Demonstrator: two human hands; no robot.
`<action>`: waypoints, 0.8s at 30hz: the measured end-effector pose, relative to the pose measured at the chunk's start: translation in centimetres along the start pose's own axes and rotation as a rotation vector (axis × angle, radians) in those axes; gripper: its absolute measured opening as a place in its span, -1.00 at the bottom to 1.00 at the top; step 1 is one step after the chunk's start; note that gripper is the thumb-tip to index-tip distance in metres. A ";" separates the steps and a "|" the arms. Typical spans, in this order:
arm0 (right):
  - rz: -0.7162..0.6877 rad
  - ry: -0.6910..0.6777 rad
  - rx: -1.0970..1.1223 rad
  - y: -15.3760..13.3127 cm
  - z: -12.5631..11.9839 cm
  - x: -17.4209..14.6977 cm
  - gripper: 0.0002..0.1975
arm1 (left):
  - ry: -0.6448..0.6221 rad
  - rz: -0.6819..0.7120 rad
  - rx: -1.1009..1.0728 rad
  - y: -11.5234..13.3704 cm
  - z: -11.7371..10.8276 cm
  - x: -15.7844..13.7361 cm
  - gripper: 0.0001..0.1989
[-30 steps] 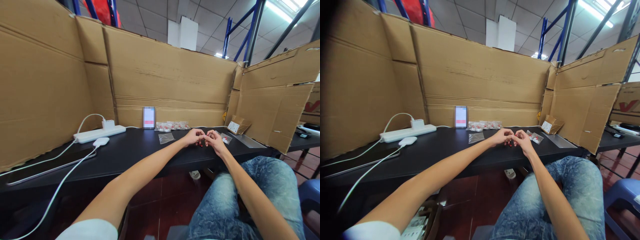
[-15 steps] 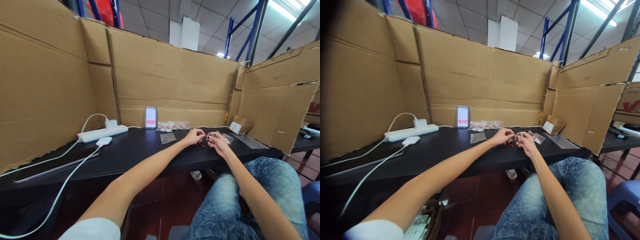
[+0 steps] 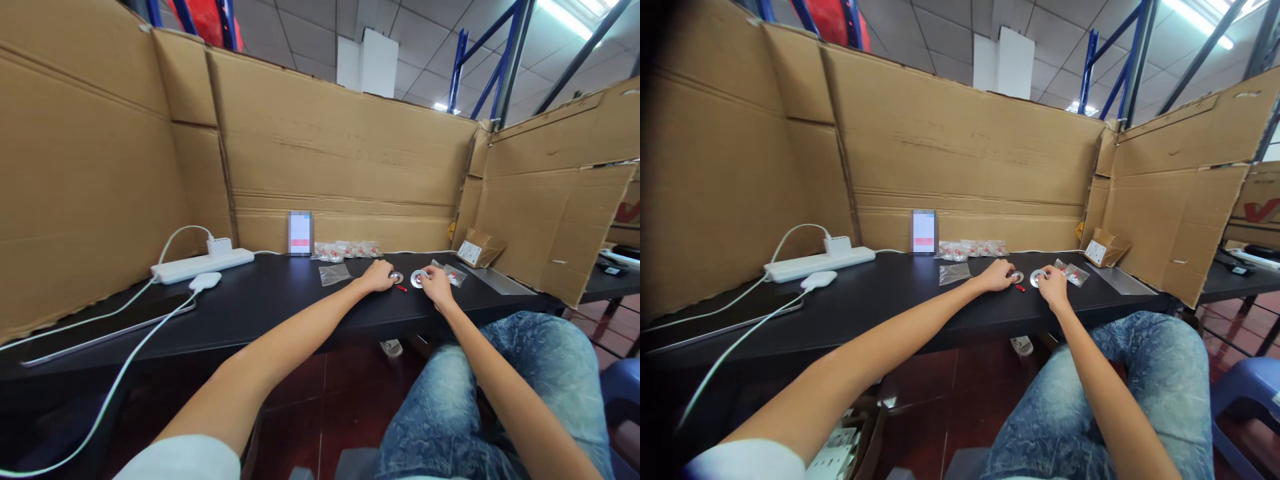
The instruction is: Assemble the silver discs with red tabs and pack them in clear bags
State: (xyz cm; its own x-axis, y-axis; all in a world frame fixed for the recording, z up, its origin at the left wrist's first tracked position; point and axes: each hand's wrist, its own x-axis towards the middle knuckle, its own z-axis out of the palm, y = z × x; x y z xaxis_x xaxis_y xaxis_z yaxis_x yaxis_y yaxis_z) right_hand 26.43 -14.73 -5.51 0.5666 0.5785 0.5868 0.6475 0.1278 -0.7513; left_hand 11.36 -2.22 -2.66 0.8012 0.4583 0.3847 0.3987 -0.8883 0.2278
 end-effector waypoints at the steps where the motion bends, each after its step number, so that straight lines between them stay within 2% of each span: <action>1: -0.017 0.004 -0.038 0.0 -0.1 0.1 -0.88 | -0.004 0.006 -0.006 0.0 0.0 0.1 -0.81; 6: -0.045 0.025 -0.236 0.3 -0.1 0.4 -0.84 | 0.025 0.002 -0.028 0.1 -0.5 0.1 -0.78; 12: -0.079 0.024 -0.358 0.8 0.4 0.6 -0.85 | 0.061 -0.027 -0.062 0.3 -0.6 -0.2 -0.80; 17: -0.123 0.028 -0.428 -0.3 0.3 0.2 -0.85 | 0.121 -0.094 -0.090 0.0 -0.6 0.0 -0.80; 19: -0.241 -0.014 -0.445 -1.2 0.2 -0.2 -0.82 | 0.145 -0.128 -0.106 -0.2 -0.6 0.1 -0.79; 21: -0.376 -0.119 -0.464 -1.9 0.1 -0.6 -0.80 | 0.161 -0.154 -0.130 -0.3 -0.6 0.3 -0.77; 24: -0.446 -0.270 -0.522 -2.4 0.2 -1.1 -0.83 | 0.169 -0.171 -0.177 -0.3 -0.7 0.5 -0.80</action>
State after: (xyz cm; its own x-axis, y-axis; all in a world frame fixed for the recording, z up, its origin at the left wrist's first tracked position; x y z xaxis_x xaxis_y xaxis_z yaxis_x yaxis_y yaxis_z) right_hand 24.19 -15.50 -4.42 0.0908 0.7478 0.6577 0.9835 0.0366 -0.1774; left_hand 11.30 -1.76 -1.90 0.6379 0.6121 0.4673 0.4254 -0.7859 0.4488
